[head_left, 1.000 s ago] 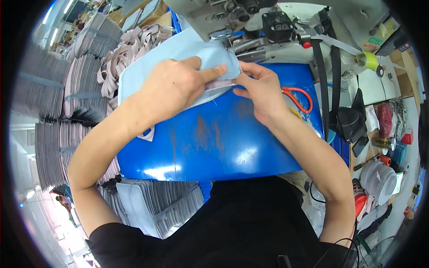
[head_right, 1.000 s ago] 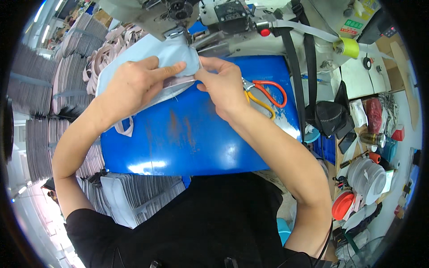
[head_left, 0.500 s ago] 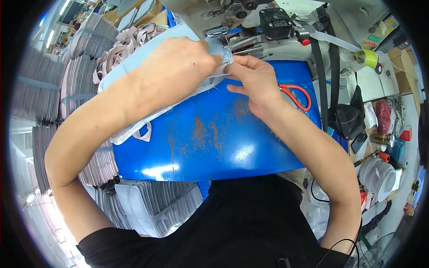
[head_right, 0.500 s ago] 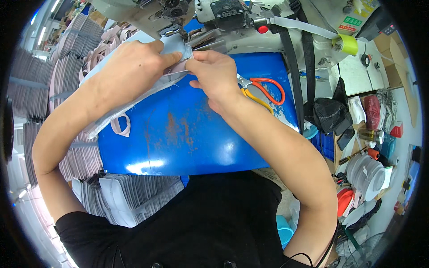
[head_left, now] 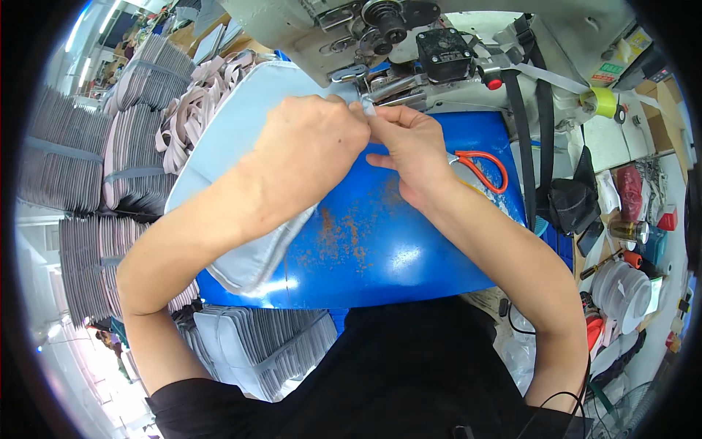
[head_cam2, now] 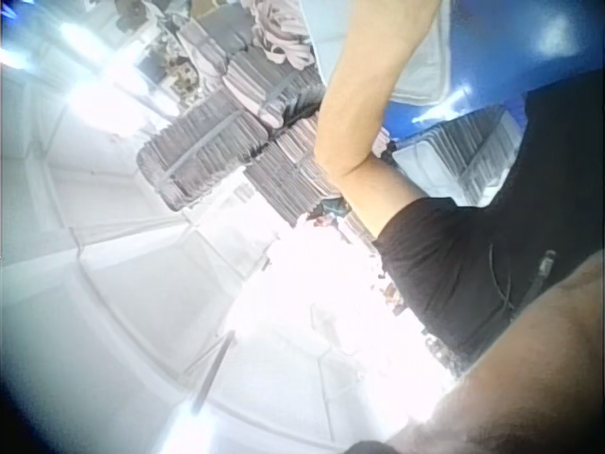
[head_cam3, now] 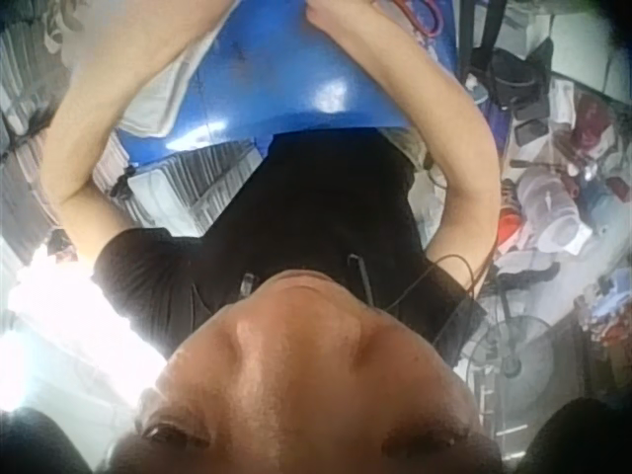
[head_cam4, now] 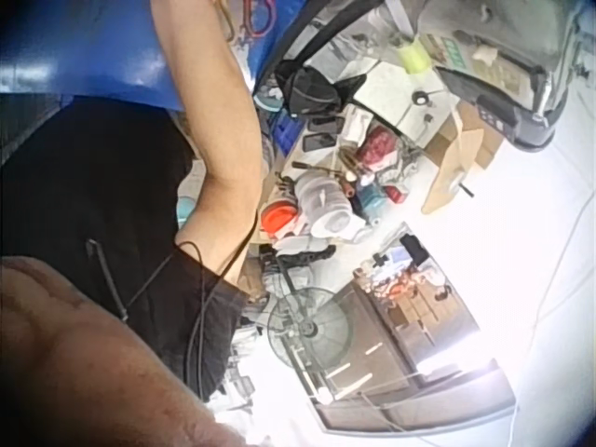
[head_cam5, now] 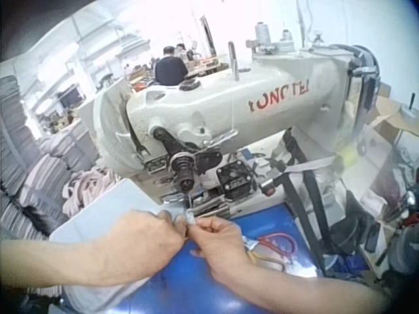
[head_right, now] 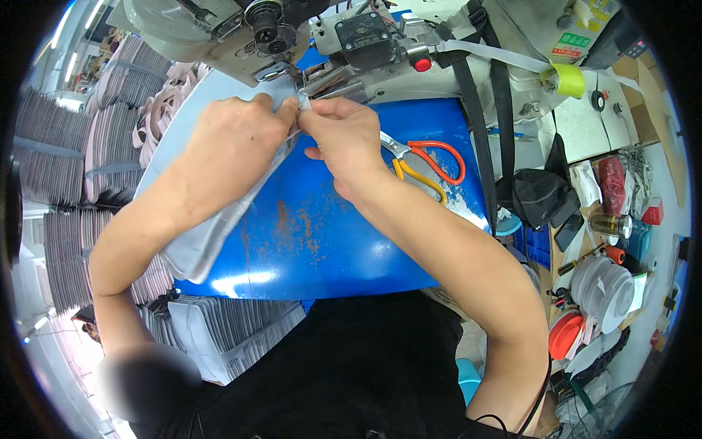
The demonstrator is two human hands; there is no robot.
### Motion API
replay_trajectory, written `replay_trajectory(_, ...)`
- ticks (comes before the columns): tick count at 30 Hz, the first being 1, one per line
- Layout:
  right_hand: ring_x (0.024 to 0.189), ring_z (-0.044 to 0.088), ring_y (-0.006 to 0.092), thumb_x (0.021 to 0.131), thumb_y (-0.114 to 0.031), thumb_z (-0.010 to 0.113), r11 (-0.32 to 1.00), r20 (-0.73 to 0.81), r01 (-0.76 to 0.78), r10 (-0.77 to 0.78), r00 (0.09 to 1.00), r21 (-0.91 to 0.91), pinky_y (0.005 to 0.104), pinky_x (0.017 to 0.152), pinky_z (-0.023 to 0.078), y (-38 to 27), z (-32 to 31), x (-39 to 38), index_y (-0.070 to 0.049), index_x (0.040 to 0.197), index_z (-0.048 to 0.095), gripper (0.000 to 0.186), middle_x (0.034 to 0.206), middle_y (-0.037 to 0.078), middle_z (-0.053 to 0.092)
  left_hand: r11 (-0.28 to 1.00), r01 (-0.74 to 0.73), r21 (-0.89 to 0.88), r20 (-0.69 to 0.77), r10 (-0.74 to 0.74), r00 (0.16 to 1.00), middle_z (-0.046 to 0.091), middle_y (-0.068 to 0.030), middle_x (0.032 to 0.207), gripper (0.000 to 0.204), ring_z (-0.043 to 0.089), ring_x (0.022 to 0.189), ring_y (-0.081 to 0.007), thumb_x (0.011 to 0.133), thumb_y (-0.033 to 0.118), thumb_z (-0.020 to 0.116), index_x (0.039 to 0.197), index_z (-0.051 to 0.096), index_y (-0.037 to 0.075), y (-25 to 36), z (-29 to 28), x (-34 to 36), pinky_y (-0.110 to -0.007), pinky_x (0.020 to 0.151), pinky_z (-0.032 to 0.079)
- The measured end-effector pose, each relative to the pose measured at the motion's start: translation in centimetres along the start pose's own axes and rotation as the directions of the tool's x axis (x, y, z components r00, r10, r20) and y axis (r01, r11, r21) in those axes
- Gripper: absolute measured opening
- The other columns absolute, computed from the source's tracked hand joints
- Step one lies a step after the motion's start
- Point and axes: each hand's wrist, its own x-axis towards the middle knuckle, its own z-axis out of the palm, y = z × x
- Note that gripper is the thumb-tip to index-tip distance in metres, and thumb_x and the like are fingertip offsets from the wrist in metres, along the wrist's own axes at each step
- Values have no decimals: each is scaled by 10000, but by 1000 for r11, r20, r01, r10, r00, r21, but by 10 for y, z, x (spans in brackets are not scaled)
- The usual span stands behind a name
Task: The person assembles small fabric pouches by inserting pink lining into grey outer shells and sewing the edges using an industrial sewing machine. They handle the pouches one at a time, aligning the fabric layers, guiding them through the machine, and trimming excess thread with scissors before stacking the finished items.
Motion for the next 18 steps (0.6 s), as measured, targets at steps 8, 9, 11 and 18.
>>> replay_trajectory(8,843,713,131,900,-179,820,993,-40,32,-27,999,117,300,689,549,11,0,0,4,1075,720,272,968,67,763,991,135,-20,34,-134,990,710,-154,847,319,743,695,-304,869,76,635,1159,665,-52,20,10,1,-384,591,585)
replay_trajectory(9,835,709,126,902,-177,820,992,-56,26,-19,998,124,299,690,549,11,0,0,5,1079,721,273,963,68,762,987,161,-9,41,-160,986,712,-152,839,294,744,692,-303,864,73,638,1128,659,-53,25,9,3,-385,590,584)
replay_trajectory(11,823,699,118,910,-164,809,987,-25,35,-32,999,154,295,693,550,12,-1,-1,10,1080,729,256,954,65,760,968,238,-79,-10,-239,971,707,-156,800,259,741,691,-325,845,71,655,1078,632,-40,36,21,9,-401,591,583)
replay_trajectory(18,720,602,90,945,-138,749,989,96,148,-148,984,14,264,655,482,16,-29,5,36,1065,740,211,882,26,722,718,481,-504,-137,-616,776,684,-163,707,258,705,670,-425,840,56,666,1081,590,3,60,55,26,-501,603,553)
